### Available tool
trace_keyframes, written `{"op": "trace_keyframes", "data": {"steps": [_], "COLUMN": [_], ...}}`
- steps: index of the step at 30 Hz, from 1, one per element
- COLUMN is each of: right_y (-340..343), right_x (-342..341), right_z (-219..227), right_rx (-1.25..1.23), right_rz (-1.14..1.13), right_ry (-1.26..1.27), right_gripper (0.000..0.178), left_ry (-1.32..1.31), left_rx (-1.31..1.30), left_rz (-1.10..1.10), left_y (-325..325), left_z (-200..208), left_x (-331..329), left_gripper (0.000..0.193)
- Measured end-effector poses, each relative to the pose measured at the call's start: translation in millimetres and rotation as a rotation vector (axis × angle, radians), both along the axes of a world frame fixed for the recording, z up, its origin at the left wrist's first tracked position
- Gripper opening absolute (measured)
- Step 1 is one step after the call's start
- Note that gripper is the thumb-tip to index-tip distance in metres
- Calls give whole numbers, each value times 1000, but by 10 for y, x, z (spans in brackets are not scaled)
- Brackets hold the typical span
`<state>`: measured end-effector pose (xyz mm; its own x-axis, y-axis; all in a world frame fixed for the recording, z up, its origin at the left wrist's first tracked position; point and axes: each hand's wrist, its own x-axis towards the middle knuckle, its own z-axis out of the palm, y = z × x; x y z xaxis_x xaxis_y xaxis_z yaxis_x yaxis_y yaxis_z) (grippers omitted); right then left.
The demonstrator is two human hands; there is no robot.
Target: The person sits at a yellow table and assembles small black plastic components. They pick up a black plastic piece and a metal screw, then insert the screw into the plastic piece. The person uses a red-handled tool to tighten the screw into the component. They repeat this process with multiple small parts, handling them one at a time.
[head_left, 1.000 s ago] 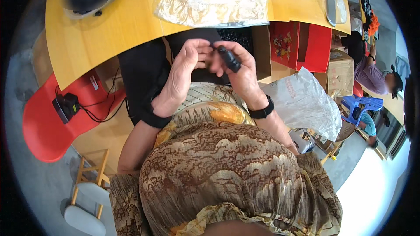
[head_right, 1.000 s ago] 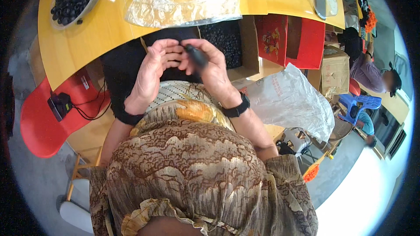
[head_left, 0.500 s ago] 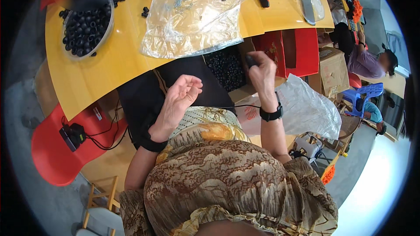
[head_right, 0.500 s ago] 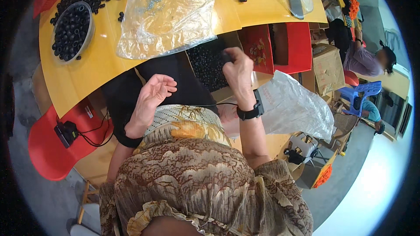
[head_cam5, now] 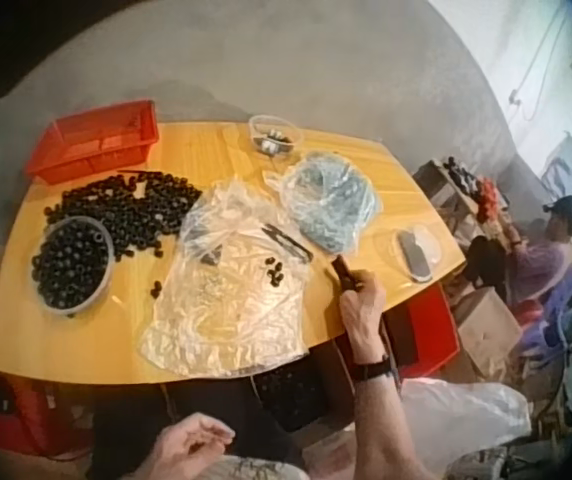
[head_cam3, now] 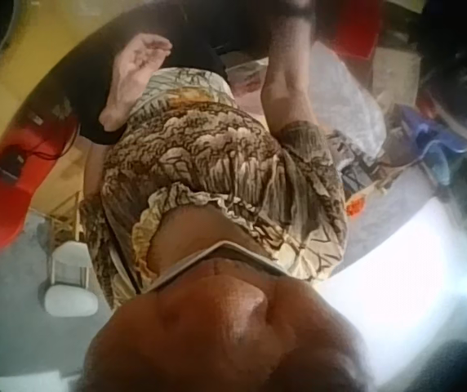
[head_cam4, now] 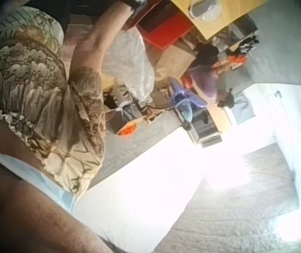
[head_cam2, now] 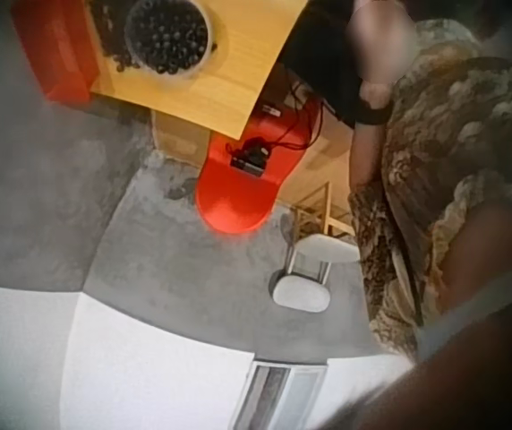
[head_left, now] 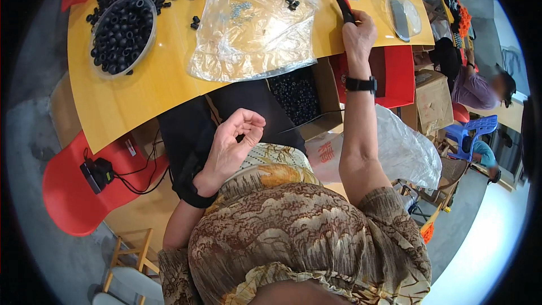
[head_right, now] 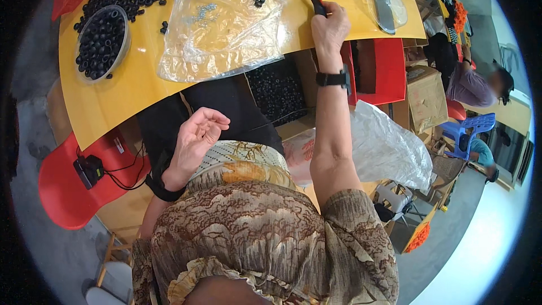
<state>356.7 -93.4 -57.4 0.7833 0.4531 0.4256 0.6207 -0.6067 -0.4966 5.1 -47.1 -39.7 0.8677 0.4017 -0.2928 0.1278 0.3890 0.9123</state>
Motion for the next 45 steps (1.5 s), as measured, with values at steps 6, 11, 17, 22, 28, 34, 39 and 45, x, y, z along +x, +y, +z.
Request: {"op": "trace_keyframes", "data": {"steps": [6,11,17,22,28,34,39,45], "right_y": [-139,-250,-186,-220,-318,-267,-233,-217], "right_x": [-973,-1527,-1749,-1837,-2070,-2141,-2133,-2154], "right_z": [427,590,607,526,401,422,439,413], "right_rx": [513,156,42,155,254,329,351,511], "right_rz": [433,836,1095,942,878,805,821,901], "right_ry": [751,521,492,791,901,1107,1273,1476], "right_gripper": [15,25,35,31,32,28,13,30], "left_ry": [-125,-137,-34,-117,-181,-178,-178,-185], "left_rx": [-13,48,288,-266,-498,-409,-297,-374], "left_rz": [126,169,232,370,407,365,369,442], "left_y": [159,243,176,213,201,127,145,172], "left_z": [153,259,168,165,119,74,109,60], "left_x": [-2,96,57,-37,-49,-59,-78,-103], "left_gripper": [51,55,11,13,15,11,7,10]}}
